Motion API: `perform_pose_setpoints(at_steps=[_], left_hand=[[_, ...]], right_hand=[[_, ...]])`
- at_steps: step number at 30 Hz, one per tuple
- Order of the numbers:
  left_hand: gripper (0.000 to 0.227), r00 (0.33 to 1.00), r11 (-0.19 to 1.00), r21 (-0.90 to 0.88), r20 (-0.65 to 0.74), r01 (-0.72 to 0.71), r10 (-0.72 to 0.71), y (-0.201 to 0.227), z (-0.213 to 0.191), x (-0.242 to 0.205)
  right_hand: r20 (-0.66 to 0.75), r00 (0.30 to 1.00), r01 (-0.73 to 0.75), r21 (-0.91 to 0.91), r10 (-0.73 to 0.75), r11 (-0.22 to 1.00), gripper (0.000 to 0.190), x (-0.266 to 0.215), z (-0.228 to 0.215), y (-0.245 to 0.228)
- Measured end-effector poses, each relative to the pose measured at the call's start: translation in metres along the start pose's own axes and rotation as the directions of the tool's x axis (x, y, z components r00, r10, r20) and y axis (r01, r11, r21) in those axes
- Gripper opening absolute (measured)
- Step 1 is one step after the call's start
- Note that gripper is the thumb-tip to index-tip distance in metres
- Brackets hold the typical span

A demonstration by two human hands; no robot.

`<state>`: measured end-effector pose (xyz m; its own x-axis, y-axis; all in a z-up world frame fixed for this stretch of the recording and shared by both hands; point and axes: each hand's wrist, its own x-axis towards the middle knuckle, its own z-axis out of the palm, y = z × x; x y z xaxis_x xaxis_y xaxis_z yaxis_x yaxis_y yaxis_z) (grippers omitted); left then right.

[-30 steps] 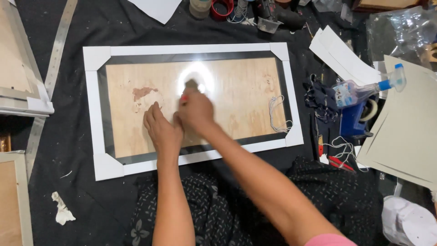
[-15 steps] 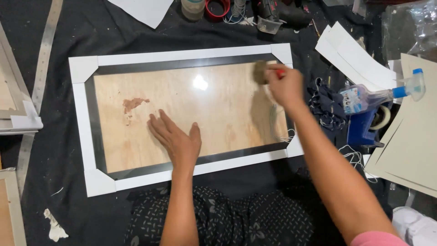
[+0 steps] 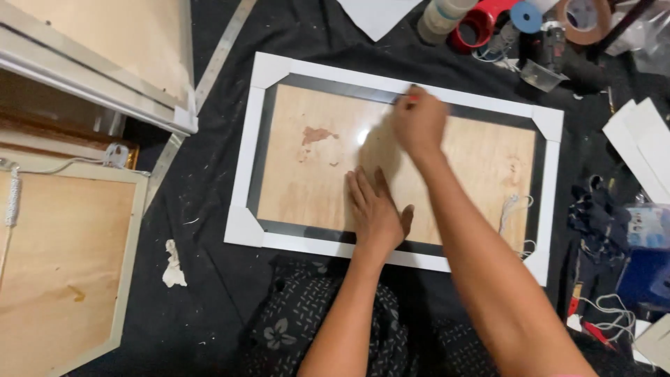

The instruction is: The person scrubs the surface of a wooden frame with a brush, then wipes it with a cloth. They flip the frame over and repeat the scrubbing and wiping on the other side. The person continues to scrub and wipe the frame multiple times.

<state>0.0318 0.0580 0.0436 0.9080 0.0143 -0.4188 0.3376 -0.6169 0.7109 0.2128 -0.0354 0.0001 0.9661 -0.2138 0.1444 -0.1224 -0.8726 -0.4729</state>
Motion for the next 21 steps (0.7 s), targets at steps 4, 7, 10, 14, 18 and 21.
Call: perform_pose_setpoints(at_steps=[4, 7, 10, 14, 18, 21], left_hand=[[0.113, 0.984, 0.982, 0.138, -0.106, -0.131, 0.146, -0.034, 0.037, 0.008], [0.098, 0.863, 0.962, 0.121, -0.424, -0.246, 0.274, -0.043, 0.067, 0.016], [0.090, 0.843, 0.968, 0.081, -0.477, -0.238, 0.247, -0.035, 0.065, 0.015], [0.088, 0.901, 0.962, -0.042, -0.364, -0.270, 0.237, -0.015, 0.047, 0.000], [0.094, 0.921, 0.980, -0.035, -0.351, -0.196, 0.171, -0.016, 0.050, 0.006], [0.103, 0.978, 0.990, -0.137, -0.209, -0.034, 0.005, -0.002, 0.045, 0.014]], right_hand=[[0.417, 0.893, -0.104, 0.555, -0.169, 0.825, 0.029, -0.037, 0.004, -0.171], [0.355, 0.883, -0.008, 0.666, -0.308, 0.746, 0.025, -0.018, 0.028, -0.195], [0.165, 0.843, 0.392, 0.465, -0.513, 0.794, 0.031, -0.009, 0.041, -0.186], [0.530, 0.699, 0.184, 0.516, -0.480, 0.837, 0.024, -0.056, -0.001, -0.192], [0.561, 0.708, -0.160, 0.719, -0.428, 0.677, 0.028, -0.074, -0.007, -0.185], [0.297, 0.874, 0.233, 0.439, -0.385, 0.868, 0.031, -0.102, 0.007, -0.174]])
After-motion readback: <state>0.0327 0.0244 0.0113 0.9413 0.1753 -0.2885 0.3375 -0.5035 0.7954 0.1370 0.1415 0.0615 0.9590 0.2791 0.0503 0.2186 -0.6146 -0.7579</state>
